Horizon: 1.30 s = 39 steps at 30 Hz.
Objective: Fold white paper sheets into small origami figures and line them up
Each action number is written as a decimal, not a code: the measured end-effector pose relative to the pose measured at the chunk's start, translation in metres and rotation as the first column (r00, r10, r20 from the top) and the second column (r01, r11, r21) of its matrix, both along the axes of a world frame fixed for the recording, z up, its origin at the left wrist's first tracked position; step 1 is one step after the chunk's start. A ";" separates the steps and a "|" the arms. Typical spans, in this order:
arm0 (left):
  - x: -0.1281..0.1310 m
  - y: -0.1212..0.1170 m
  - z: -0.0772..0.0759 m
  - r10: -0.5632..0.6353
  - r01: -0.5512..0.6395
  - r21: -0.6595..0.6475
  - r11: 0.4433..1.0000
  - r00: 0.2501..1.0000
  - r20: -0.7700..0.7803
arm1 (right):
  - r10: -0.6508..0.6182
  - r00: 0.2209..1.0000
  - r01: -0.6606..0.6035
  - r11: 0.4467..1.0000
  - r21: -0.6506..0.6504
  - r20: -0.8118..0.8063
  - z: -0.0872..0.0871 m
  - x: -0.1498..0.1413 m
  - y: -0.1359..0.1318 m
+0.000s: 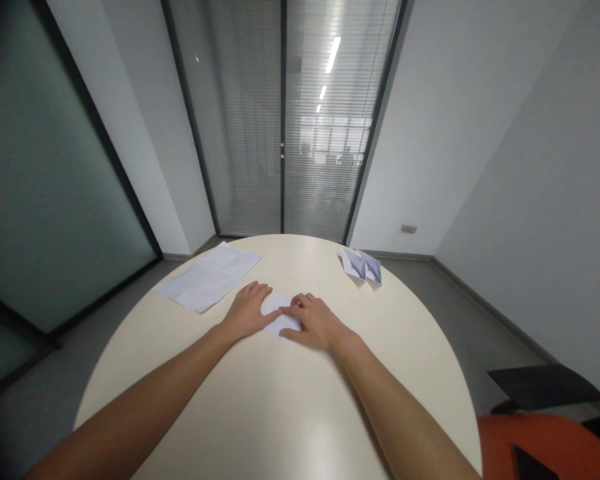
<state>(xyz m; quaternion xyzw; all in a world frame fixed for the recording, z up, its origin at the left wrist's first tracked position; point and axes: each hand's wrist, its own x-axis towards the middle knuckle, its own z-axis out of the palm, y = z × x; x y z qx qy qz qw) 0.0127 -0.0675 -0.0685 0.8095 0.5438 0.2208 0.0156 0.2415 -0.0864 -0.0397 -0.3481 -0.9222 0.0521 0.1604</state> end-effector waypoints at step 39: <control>-0.055 0.013 0.026 -0.059 0.052 -0.329 0.943 0.998 -0.010 | -0.043 0.999 0.043 0.999 -0.032 0.011 -0.003 -0.003 -0.001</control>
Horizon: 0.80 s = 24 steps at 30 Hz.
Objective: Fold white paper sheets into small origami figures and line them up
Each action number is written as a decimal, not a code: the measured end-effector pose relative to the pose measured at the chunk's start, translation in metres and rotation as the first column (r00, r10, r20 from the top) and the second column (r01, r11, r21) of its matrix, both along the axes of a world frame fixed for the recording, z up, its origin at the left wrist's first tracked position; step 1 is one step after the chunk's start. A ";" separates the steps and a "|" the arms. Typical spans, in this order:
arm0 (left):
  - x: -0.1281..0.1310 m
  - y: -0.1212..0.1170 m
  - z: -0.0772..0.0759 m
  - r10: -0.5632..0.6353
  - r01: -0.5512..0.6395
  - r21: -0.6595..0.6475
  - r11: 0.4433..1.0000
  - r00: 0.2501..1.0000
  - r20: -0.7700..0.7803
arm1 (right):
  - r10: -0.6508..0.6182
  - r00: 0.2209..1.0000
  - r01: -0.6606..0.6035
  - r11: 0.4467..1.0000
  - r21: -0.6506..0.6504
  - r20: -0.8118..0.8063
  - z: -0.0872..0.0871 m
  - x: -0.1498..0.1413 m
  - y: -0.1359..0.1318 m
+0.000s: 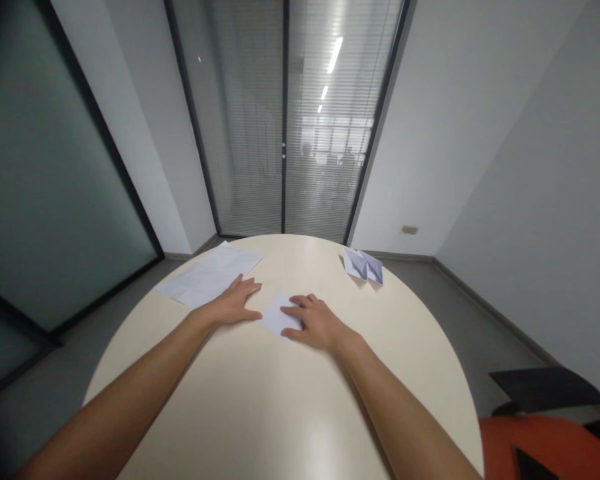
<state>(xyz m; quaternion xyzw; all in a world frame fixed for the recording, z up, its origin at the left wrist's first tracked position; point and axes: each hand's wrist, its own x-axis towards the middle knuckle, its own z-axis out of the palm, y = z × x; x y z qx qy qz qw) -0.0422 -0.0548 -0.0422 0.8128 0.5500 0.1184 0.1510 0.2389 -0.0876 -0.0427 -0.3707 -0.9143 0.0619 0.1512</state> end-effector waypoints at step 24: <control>0.002 -0.002 -0.003 0.022 -0.016 -0.117 0.993 0.999 0.047 | 0.000 0.999 0.002 0.999 -0.049 0.036 0.003 0.005 0.002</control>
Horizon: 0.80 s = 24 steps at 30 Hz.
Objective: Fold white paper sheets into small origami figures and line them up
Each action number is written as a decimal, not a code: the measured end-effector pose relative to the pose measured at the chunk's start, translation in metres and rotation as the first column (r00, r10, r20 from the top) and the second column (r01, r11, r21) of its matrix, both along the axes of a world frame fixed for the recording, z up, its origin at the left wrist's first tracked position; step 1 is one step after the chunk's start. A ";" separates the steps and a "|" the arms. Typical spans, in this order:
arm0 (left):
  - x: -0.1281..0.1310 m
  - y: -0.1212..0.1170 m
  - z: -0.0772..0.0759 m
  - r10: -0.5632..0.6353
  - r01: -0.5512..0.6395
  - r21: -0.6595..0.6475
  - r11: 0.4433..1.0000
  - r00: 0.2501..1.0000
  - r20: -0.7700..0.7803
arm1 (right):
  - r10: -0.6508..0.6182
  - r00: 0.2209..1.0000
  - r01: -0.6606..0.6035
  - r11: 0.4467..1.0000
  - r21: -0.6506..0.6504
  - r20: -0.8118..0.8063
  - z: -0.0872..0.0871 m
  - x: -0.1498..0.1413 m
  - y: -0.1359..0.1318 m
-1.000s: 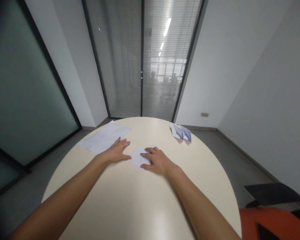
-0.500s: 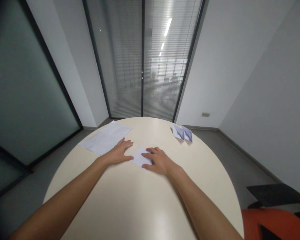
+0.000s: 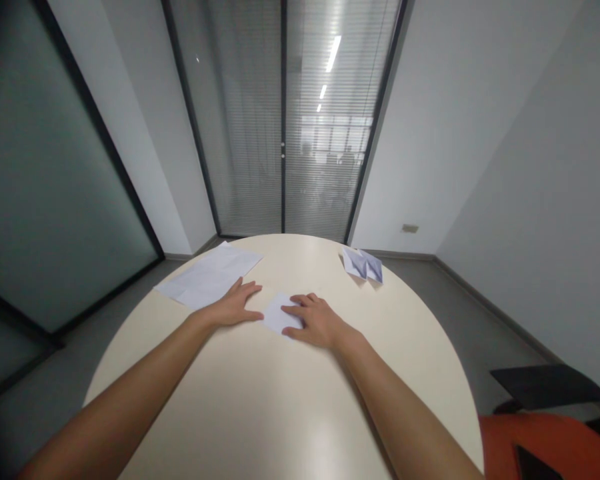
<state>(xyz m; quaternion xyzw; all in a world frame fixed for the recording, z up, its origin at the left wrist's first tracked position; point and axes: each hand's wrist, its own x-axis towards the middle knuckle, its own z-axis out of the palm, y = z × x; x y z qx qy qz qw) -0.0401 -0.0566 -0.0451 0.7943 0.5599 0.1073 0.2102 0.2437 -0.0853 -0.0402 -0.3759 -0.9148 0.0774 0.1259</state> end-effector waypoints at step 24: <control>0.044 -0.011 -0.023 -0.283 0.235 0.466 0.853 0.958 0.036 | -0.291 0.956 0.292 0.954 0.071 -0.022 0.001 0.018 0.009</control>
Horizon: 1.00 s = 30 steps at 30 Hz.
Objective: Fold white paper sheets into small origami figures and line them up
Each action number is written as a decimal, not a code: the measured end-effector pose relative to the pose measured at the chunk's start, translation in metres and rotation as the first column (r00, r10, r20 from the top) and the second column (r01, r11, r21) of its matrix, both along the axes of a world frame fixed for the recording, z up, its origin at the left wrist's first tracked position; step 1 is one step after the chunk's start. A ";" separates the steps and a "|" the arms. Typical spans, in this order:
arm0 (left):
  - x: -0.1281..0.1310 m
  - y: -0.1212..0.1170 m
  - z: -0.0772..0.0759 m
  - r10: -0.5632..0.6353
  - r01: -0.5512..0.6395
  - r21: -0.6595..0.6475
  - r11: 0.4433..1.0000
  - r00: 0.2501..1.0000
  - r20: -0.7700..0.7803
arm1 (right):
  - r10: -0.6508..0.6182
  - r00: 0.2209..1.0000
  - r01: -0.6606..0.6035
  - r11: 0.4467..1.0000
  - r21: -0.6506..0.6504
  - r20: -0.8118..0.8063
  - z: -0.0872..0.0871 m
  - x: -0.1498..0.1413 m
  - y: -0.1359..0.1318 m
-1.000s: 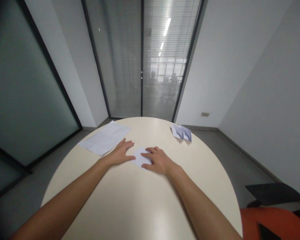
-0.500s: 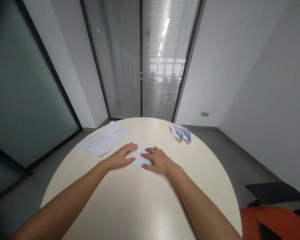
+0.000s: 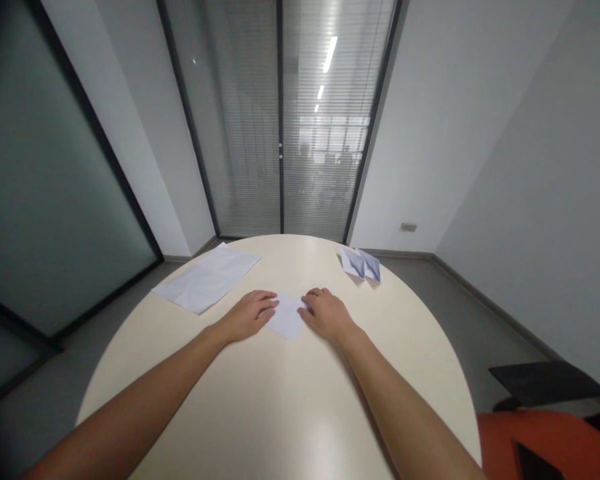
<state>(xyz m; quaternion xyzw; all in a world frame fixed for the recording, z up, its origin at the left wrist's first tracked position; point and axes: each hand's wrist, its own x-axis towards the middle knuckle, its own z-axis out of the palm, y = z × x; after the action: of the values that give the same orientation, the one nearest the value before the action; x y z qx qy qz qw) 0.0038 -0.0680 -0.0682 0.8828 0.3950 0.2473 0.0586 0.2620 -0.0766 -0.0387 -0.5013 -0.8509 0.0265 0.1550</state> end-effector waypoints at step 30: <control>0.003 -0.010 0.010 0.021 -0.023 0.081 0.996 0.999 0.024 | -0.052 0.755 0.021 0.998 -0.055 -0.654 -0.014 -0.020 0.011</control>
<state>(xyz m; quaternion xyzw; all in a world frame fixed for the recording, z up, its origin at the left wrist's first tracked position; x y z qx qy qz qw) 0.0064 -0.0778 -0.0582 0.8771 0.3938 0.2738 0.0244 0.2423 -0.0658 -0.0528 -0.4804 -0.7322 0.2159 0.4318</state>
